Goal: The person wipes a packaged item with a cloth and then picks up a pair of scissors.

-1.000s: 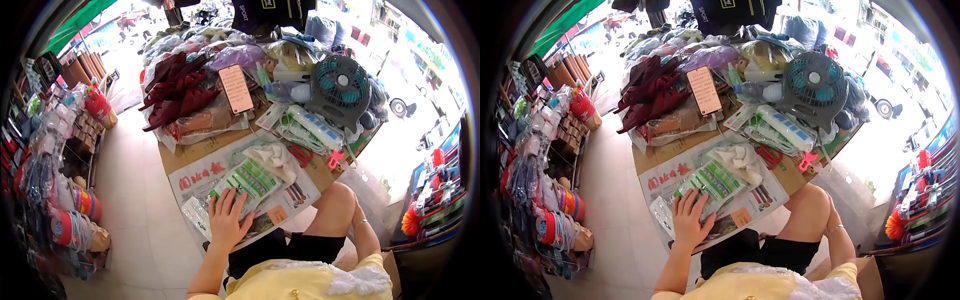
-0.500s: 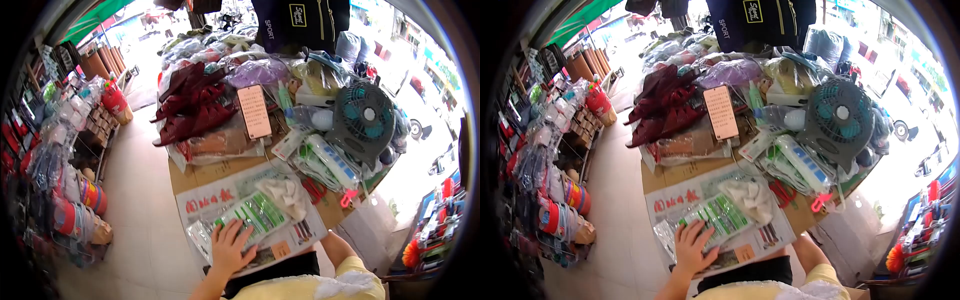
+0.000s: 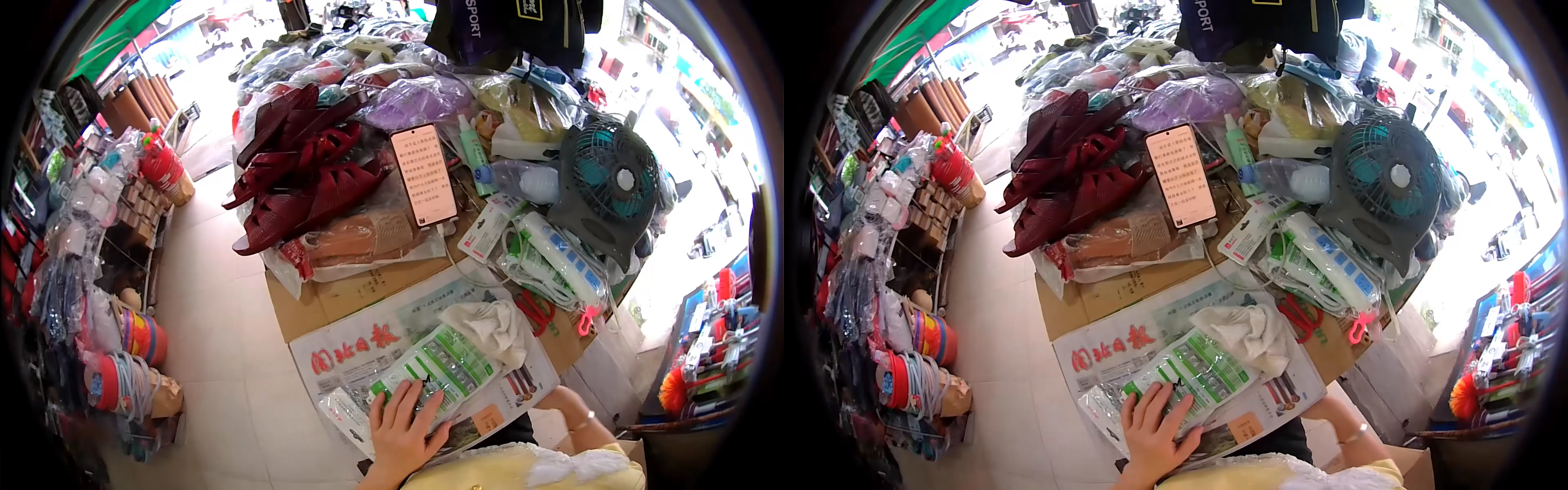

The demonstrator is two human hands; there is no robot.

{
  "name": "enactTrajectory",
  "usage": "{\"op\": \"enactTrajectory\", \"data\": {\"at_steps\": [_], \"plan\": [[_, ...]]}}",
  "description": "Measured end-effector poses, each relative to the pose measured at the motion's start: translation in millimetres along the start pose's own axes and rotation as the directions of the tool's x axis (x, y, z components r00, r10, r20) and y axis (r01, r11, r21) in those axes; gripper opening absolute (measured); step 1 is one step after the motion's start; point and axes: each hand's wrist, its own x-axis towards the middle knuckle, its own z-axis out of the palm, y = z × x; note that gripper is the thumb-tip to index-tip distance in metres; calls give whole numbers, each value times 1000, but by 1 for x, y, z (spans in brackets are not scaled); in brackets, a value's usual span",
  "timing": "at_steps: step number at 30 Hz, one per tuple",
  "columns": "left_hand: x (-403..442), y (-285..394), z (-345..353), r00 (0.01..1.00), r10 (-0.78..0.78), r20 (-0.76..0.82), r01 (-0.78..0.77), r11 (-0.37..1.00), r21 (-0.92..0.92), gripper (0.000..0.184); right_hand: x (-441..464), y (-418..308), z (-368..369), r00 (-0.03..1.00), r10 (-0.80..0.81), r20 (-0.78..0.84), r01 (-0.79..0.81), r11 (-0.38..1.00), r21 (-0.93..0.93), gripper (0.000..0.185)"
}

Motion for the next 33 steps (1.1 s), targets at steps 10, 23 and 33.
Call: {"op": "enactTrajectory", "data": {"at_steps": [10,23,33], "plan": [[-3,-3,-6,999,44,-1,-44,991,-126,51,-35,-182,-56,446,-437,-781,435,869,-238,58],[-18,-9,-3,998,12,-58,-15,999,-38,59,38,-219,-7,429,-703,-567,221,690,-689,52],[-40,-1,-12,975,-202,-94,214,967,136,87,54,-197,-15,365,-649,-668,39,727,-685,42]]}}
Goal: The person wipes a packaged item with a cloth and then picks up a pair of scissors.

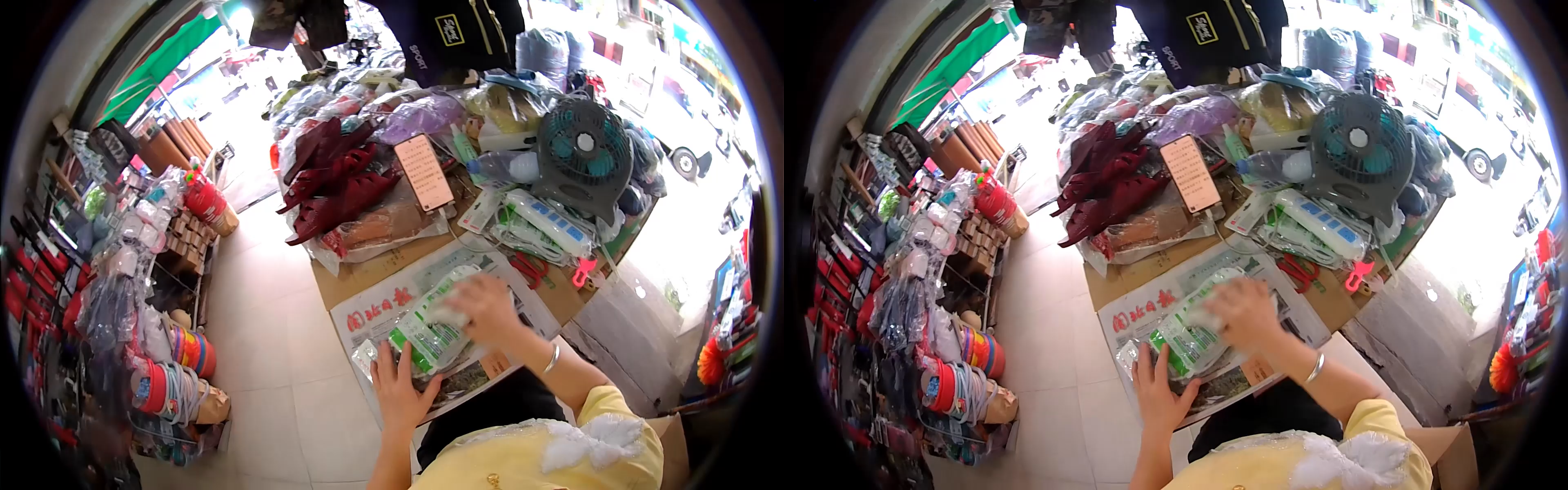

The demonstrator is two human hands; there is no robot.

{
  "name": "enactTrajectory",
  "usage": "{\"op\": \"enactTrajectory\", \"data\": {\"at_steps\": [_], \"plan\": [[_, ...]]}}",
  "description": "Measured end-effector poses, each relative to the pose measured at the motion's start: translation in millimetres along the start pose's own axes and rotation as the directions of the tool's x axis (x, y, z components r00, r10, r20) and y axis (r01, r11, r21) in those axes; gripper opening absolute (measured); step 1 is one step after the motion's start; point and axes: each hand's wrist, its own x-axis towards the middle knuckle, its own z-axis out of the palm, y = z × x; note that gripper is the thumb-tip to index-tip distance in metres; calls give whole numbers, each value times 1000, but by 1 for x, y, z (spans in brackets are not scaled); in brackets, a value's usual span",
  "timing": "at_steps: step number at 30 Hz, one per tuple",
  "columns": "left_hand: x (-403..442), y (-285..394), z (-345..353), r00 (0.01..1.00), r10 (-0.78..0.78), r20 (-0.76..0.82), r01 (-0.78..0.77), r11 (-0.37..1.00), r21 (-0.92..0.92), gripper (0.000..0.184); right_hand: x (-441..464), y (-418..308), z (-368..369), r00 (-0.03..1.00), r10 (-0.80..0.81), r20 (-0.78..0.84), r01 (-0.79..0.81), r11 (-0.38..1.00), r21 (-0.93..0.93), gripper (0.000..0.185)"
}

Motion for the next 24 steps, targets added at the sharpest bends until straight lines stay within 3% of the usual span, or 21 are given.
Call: {"op": "enactTrajectory", "data": {"at_steps": [2,7,9,11,15,17,19,23,24], "plan": [[1,-1,-1,998,-51,38,54,994,-95,93,-4,-42,1,973,-230,17,230,973,0,38],[0,-4,1,997,-67,26,69,992,-102,108,7,-38,-12,941,-320,106,296,935,196,43],[1,-6,0,997,-60,38,63,994,-92,114,17,-5,-20,972,-192,135,197,980,-25,44],[1,-7,0,997,-65,51,68,995,-77,114,23,36,-20,998,-36,48,36,999,11,46],[3,-8,-1,999,-13,43,18,995,-101,108,25,39,-8,995,93,-32,-94,995,-21,44],[5,-7,-2,998,-44,48,50,991,-123,108,29,-4,0,993,-23,119,33,996,-86,39],[-5,-13,9,997,-64,30,68,988,-137,109,28,-50,7,947,-255,196,257,966,17,40],[-20,-25,15,992,-119,47,126,967,-221,120,32,-73,19,936,-321,144,307,945,111,41],[-6,-17,1,984,-108,143,134,972,-192,119,38,-58,14,945,-280,168,261,957,127,38]]}}
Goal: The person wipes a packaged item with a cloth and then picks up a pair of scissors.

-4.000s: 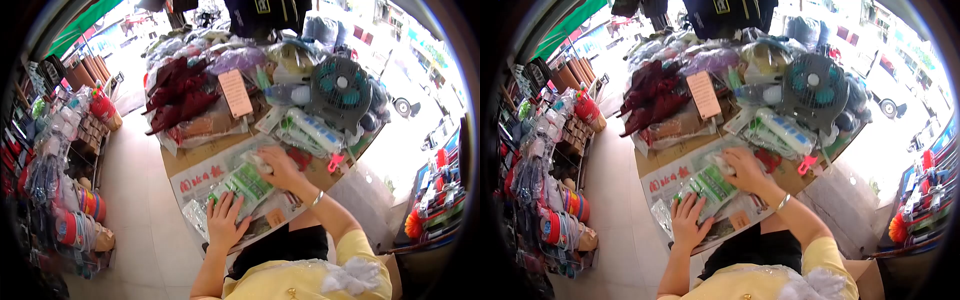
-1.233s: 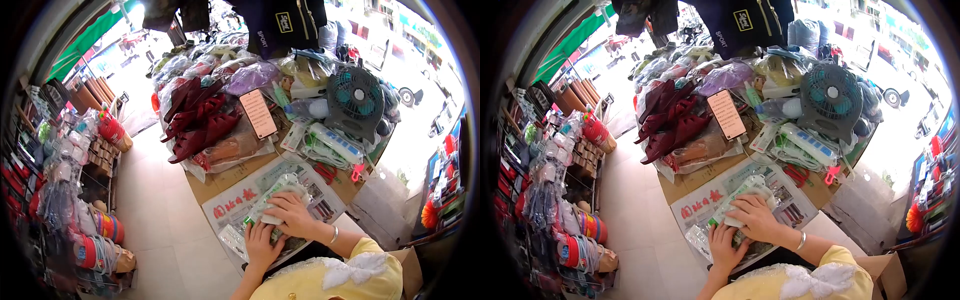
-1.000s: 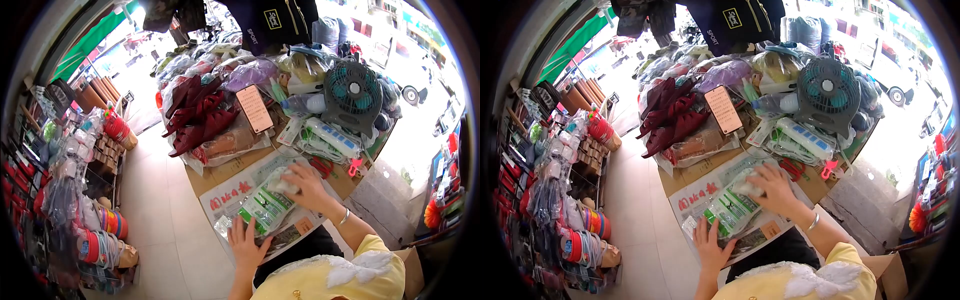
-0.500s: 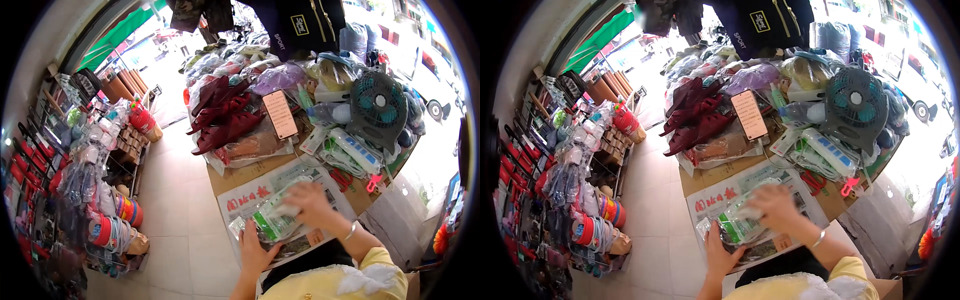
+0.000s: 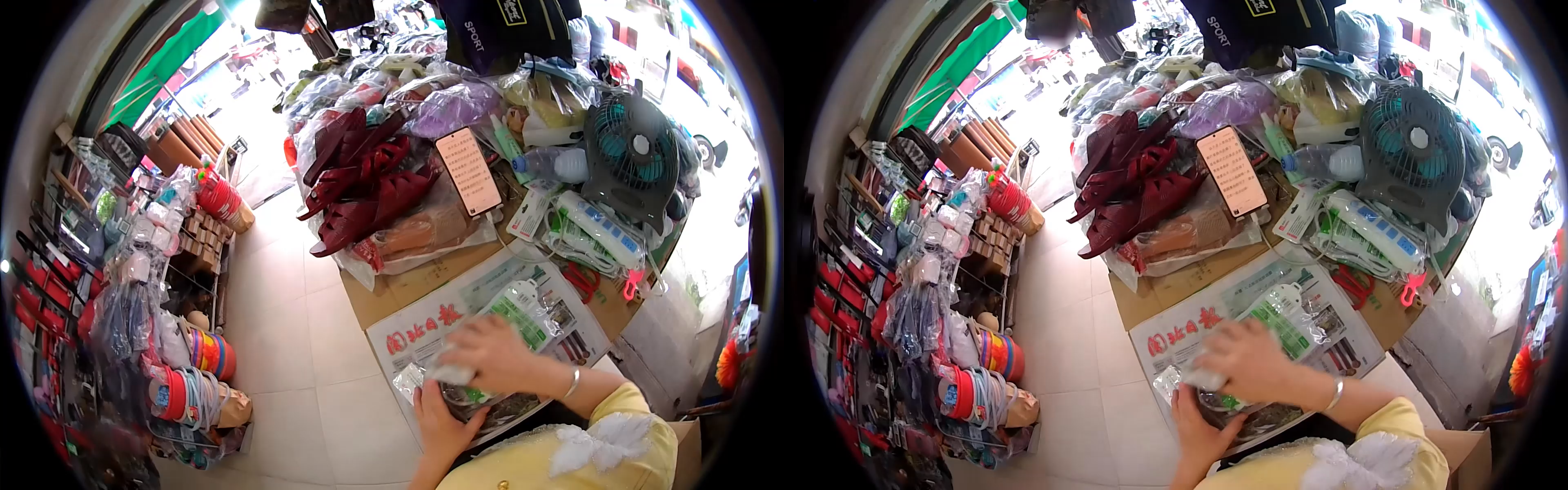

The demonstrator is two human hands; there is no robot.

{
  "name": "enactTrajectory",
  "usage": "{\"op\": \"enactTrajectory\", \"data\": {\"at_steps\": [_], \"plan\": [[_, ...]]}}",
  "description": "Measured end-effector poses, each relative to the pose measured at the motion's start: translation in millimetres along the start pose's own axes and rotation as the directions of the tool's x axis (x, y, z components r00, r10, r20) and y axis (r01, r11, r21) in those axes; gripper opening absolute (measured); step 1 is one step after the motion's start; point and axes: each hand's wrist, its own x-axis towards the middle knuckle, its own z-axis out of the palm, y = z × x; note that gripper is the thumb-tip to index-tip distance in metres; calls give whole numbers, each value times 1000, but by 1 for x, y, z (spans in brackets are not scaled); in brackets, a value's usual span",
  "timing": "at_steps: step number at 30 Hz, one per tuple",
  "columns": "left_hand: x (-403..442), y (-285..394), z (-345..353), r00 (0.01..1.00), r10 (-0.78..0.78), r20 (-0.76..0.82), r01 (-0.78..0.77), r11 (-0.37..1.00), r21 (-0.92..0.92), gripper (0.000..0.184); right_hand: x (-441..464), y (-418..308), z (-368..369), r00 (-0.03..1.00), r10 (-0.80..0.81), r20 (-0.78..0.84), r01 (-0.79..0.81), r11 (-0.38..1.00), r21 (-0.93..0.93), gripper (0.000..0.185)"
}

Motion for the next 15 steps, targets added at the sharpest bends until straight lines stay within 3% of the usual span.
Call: {"op": "enactTrajectory", "data": {"at_steps": [1,3,6,8,10,13,14,15], "plan": [[3,2,-4,1000,2,9,-2,1000,1,119,-1,15,-8,999,46,19,-46,999,24,36],[5,4,-5,999,42,-6,-42,999,-2,118,-12,46,-15,971,236,-39,-239,963,-128,39],[8,6,-5,998,55,-15,-55,998,1,110,-34,77,-28,892,425,-153,-438,897,-55,43],[8,5,-4,999,36,0,-36,999,34,112,-38,70,-25,881,441,-171,-456,888,-60,45],[11,7,-7,1000,-5,12,5,1000,5,112,-31,46,-19,916,352,-192,-383,910,-158,45],[4,-6,6,999,-43,1,43,999,13,112,-28,-9,-2,997,76,-4,-76,997,-34,42],[-2,-22,20,995,-10,-102,-3,992,-128,113,-30,-28,-2,999,-2,42,1,1000,28,42],[-3,-25,25,978,9,-206,-63,964,-259,114,-33,-38,4,999,-45,-17,46,995,86,44]]}}
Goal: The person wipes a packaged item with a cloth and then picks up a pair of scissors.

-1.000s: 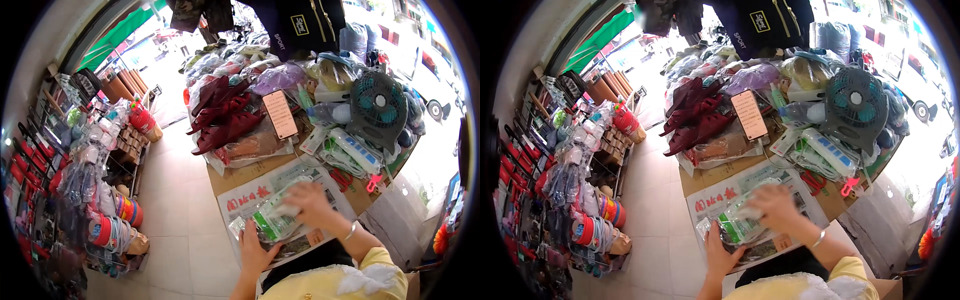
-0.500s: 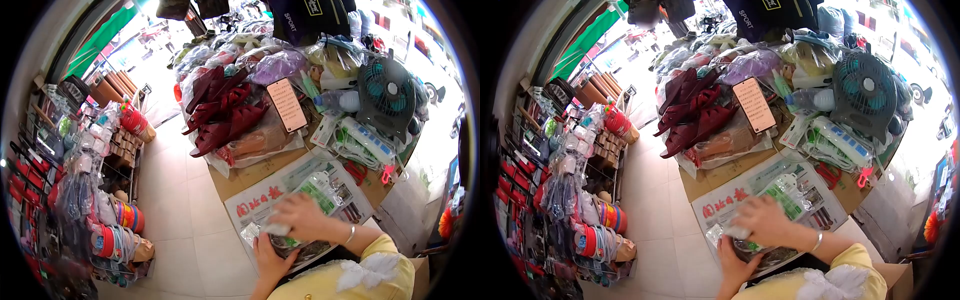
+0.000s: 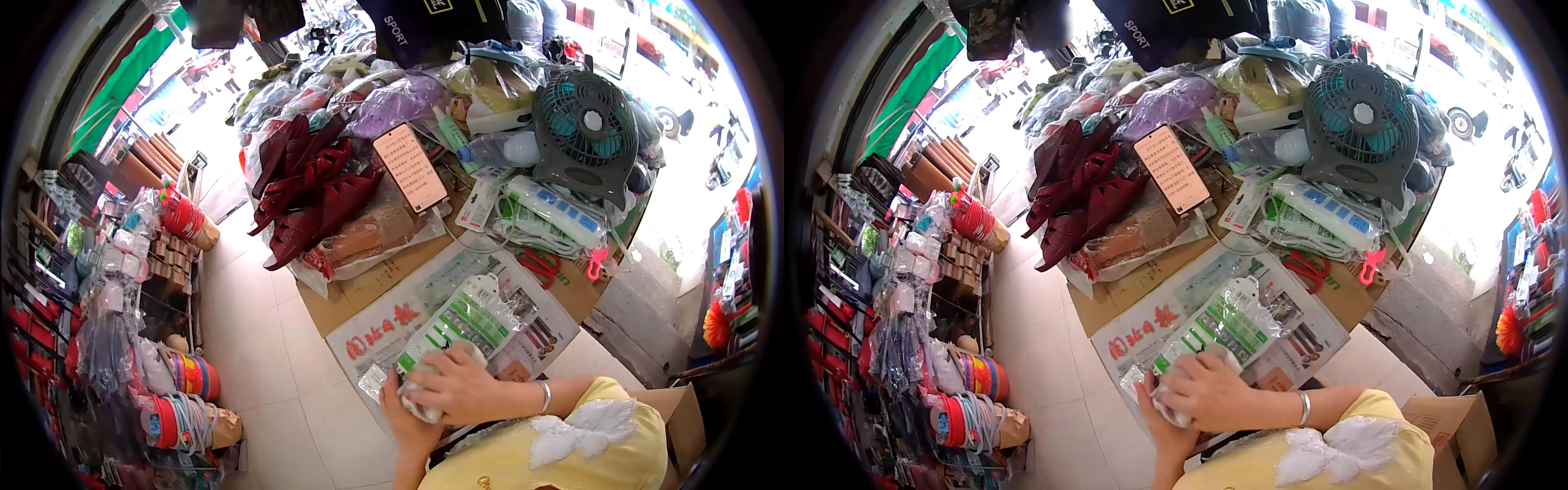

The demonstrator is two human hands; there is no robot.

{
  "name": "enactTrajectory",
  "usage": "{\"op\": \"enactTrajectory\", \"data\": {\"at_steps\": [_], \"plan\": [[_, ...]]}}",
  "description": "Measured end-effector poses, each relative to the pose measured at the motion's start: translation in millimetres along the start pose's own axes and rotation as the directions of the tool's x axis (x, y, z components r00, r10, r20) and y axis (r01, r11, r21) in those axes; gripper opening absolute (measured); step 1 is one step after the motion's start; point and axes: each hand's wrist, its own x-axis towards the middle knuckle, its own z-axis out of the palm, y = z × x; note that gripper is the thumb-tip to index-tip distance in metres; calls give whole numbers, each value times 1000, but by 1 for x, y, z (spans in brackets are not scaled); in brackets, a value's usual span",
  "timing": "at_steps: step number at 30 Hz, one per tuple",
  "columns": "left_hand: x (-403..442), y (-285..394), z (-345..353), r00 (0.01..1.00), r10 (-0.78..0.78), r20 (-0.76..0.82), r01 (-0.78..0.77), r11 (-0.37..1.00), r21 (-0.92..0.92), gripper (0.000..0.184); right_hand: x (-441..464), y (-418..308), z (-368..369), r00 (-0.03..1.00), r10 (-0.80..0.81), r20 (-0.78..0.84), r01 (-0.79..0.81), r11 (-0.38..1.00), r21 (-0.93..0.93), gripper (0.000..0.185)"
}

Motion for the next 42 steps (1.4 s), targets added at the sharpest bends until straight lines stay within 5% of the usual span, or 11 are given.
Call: {"op": "enactTrajectory", "data": {"at_steps": [3,5,11,16,17,20,22,26,30,36,42], "plan": [[-3,-4,0,1000,14,1,-14,1000,-9,116,-12,21,-16,993,-30,-118,34,999,38,46],[5,14,-8,989,-20,149,0,991,134,130,-24,43,-35,985,136,-105,-125,987,104,53],[17,29,-10,986,-10,164,-37,960,276,117,-58,84,-43,852,460,-250,-477,879,-11,62],[39,7,-6,979,34,199,-93,951,294,112,-26,10,2,969,153,-195,-135,986,99,67],[42,-9,1,952,-235,195,271,945,-185,111,-28,7,6,968,155,-197,-136,985,105,67],[35,3,-10,976,-182,116,205,952,-226,111,-31,5,10,988,23,-156,-30,999,-43,70],[42,20,-19,971,-4,240,-51,974,221,111,-45,24,-8,980,84,-179,-101,991,-91,72],[41,25,-24,955,-48,293,-80,909,408,111,-80,68,-33,902,398,-166,-420,898,-131,73],[40,23,-23,946,-57,320,-95,893,441,112,-70,40,-24,839,489,-236,-520,849,-90,70],[40,-4,-19,948,69,311,-212,865,455,94,-51,-5,19,995,-2,-100,-3,999,-44,54],[44,23,-23,943,-49,329,-97,906,411,115,-99,60,-40,927,340,-158,-348,937,-29,41]]}}
